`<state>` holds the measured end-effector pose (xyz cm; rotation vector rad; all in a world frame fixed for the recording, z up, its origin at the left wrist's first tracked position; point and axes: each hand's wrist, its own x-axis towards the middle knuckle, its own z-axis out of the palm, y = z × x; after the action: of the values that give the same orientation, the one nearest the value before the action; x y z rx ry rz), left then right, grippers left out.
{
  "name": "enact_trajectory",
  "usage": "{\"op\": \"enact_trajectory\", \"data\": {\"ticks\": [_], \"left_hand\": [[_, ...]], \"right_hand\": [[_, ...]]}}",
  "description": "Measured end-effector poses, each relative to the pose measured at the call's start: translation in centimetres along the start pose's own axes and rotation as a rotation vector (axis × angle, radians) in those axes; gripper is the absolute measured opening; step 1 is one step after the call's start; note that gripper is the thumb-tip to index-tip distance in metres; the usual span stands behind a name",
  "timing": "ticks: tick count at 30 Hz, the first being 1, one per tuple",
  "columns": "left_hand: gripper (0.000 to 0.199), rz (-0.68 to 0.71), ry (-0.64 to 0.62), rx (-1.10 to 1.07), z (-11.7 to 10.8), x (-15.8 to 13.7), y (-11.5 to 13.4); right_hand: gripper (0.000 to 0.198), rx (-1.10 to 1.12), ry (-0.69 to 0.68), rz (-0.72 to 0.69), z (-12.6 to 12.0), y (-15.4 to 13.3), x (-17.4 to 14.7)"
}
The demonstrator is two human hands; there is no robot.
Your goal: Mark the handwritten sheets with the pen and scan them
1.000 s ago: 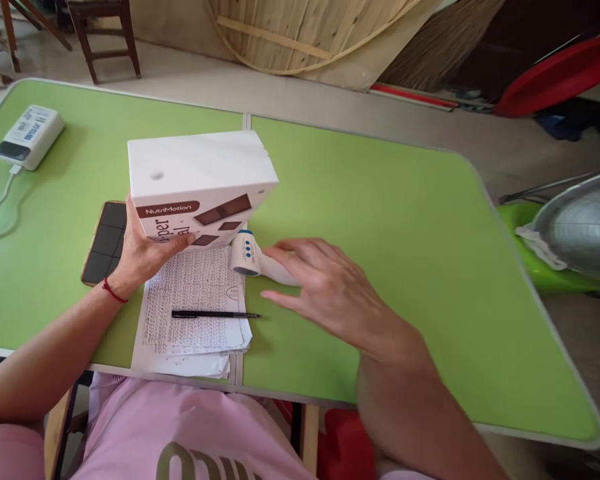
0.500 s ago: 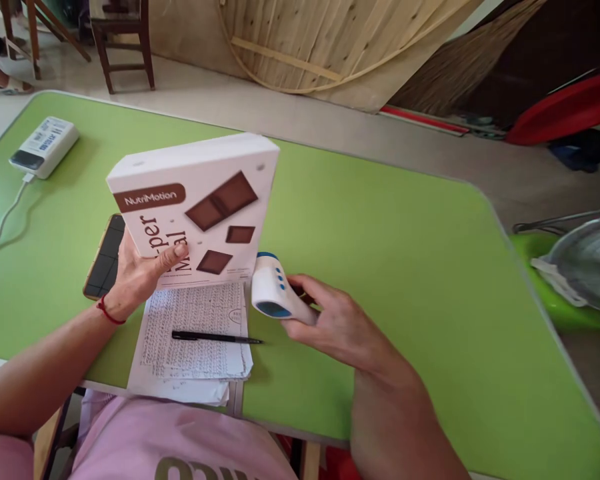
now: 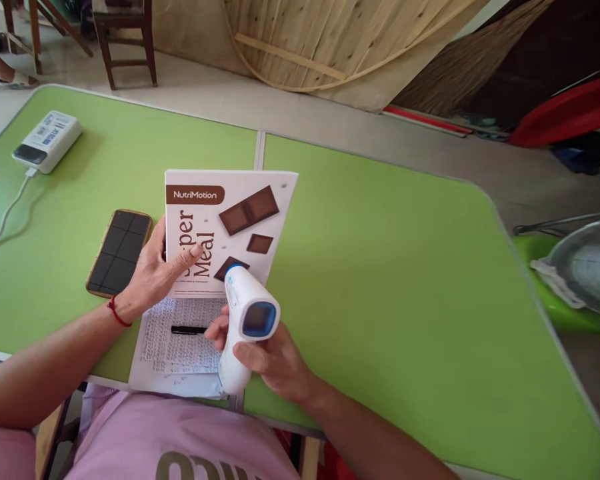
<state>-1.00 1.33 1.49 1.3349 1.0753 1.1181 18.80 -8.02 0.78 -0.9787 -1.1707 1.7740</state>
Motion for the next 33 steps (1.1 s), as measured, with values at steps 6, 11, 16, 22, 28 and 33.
{"op": "enact_trajectory", "data": {"ticks": [6, 11, 16, 22, 28, 33], "left_hand": [[0.059, -0.029, -0.079, -0.148, -0.09, 0.27, -0.39], [0.060, -0.013, -0.076, -0.152, 0.06, 0.34, -0.37], [0.061, -0.001, -0.068, -0.125, 0.06, 0.52, -0.12], [0.061, -0.017, -0.073, -0.108, -0.02, 0.40, -0.09], [0.063, -0.029, -0.075, -0.101, -0.16, 0.32, -0.14], [0.064, -0.033, -0.072, -0.111, -0.08, 0.43, -0.09]], "right_hand": [[0.036, -0.016, 0.071, -0.011, -0.28, -0.22, 0.11], [0.041, 0.015, 0.070, -0.005, -0.21, -0.51, 0.12], [0.039, 0.013, 0.056, 0.020, -0.16, -0.31, 0.26], [0.038, 0.006, 0.080, 0.026, -0.02, -0.19, 0.40], [0.040, -0.012, 0.091, 0.026, 0.05, -0.03, 0.29], [0.040, -0.016, 0.086, 0.036, -0.15, 0.18, 0.26]]}}
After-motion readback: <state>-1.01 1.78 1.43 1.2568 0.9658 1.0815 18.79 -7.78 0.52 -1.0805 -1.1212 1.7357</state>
